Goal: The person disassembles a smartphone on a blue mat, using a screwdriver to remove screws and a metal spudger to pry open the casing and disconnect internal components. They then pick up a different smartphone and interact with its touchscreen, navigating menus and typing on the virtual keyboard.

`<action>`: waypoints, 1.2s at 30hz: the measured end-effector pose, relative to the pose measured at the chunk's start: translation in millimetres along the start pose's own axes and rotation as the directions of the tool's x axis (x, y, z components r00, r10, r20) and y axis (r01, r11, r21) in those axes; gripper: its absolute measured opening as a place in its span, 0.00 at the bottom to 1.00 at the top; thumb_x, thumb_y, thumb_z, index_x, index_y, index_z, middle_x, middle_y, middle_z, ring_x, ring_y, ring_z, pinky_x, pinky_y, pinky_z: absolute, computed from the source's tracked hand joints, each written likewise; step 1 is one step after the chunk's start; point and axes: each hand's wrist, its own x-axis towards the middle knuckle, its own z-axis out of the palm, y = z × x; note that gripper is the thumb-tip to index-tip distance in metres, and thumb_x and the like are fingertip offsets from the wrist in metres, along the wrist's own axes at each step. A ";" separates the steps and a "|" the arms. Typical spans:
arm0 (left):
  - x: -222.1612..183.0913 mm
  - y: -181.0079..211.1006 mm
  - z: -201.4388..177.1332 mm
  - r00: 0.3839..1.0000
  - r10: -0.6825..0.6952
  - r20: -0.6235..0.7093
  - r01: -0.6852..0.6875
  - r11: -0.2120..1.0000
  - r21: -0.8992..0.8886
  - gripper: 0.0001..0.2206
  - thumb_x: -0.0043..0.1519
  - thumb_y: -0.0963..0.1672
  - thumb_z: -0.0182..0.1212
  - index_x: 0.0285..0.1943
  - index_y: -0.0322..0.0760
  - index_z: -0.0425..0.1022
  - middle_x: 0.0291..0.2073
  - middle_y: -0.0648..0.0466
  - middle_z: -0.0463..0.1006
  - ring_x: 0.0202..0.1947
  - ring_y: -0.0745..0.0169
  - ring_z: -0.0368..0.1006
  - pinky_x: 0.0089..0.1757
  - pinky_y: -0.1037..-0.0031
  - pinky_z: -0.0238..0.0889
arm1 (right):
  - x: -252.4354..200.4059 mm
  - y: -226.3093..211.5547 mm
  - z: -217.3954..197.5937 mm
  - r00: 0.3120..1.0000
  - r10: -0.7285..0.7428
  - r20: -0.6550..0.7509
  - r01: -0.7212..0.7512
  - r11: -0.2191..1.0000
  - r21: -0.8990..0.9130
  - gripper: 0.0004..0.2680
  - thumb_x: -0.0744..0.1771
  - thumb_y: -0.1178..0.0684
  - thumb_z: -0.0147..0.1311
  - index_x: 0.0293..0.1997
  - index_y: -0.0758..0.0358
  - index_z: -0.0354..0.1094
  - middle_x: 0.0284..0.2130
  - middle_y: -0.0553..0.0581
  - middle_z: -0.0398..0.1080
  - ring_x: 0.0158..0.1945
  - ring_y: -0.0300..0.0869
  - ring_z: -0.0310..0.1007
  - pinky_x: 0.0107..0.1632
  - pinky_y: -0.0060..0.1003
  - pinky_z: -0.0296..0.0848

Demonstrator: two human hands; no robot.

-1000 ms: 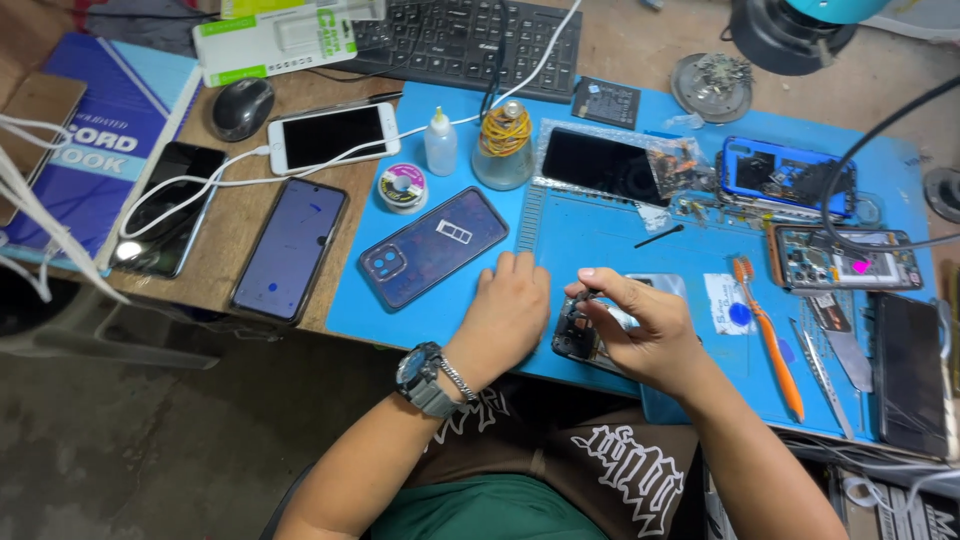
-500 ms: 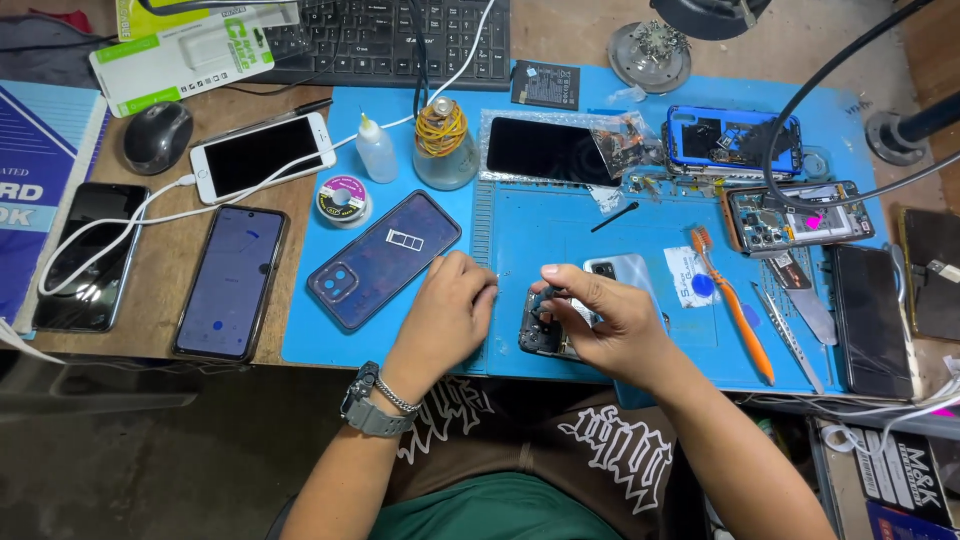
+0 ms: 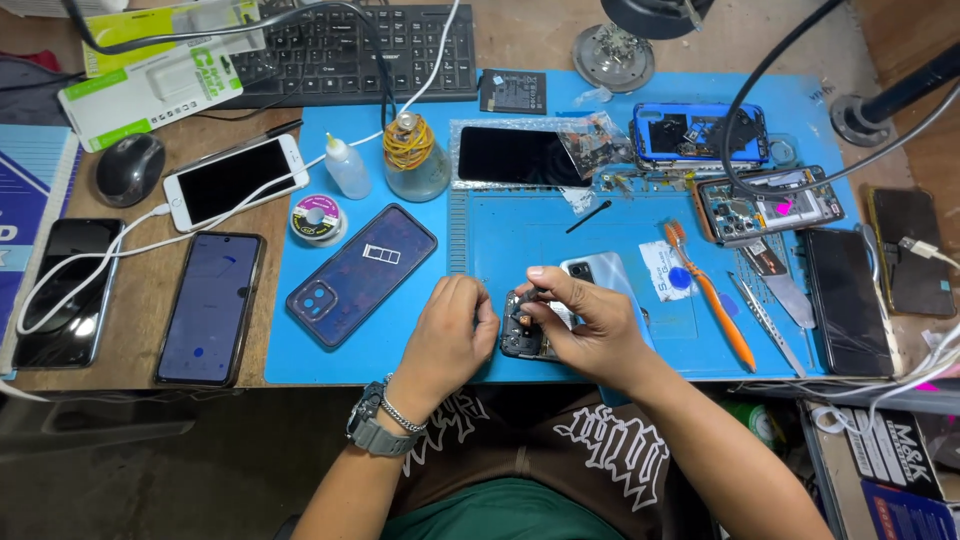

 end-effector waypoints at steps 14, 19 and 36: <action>0.3 4.9 -7.3 0.998 -0.028 -0.051 0.008 0.936 -0.352 0.12 0.60 0.38 0.65 0.51 0.37 0.76 0.32 0.51 0.79 0.38 0.50 0.76 0.42 0.63 0.71 | -2.6 2.2 -3.6 0.997 0.048 -0.061 -0.042 0.994 0.098 0.22 0.62 0.73 0.61 0.63 0.75 0.62 0.39 0.73 0.79 0.41 0.58 0.83 0.44 0.49 0.84; 0.1 3.0 -5.5 0.998 -0.030 -0.053 0.009 0.933 -0.361 0.12 0.60 0.38 0.65 0.51 0.36 0.76 0.32 0.51 0.80 0.37 0.49 0.76 0.42 0.62 0.71 | 0.3 -0.6 -2.2 0.998 0.025 -0.056 -0.021 0.997 0.071 0.22 0.61 0.73 0.62 0.62 0.76 0.63 0.38 0.73 0.79 0.40 0.59 0.83 0.44 0.49 0.84; 1.9 6.4 -9.2 0.999 0.006 0.034 0.006 0.941 -0.339 0.11 0.60 0.40 0.62 0.51 0.43 0.77 0.40 0.54 0.78 0.43 0.47 0.73 0.49 0.60 0.66 | -10.5 -4.5 -13.5 0.997 0.073 -0.007 -0.073 0.995 0.069 0.21 0.63 0.73 0.59 0.63 0.74 0.61 0.39 0.71 0.79 0.40 0.54 0.84 0.44 0.47 0.84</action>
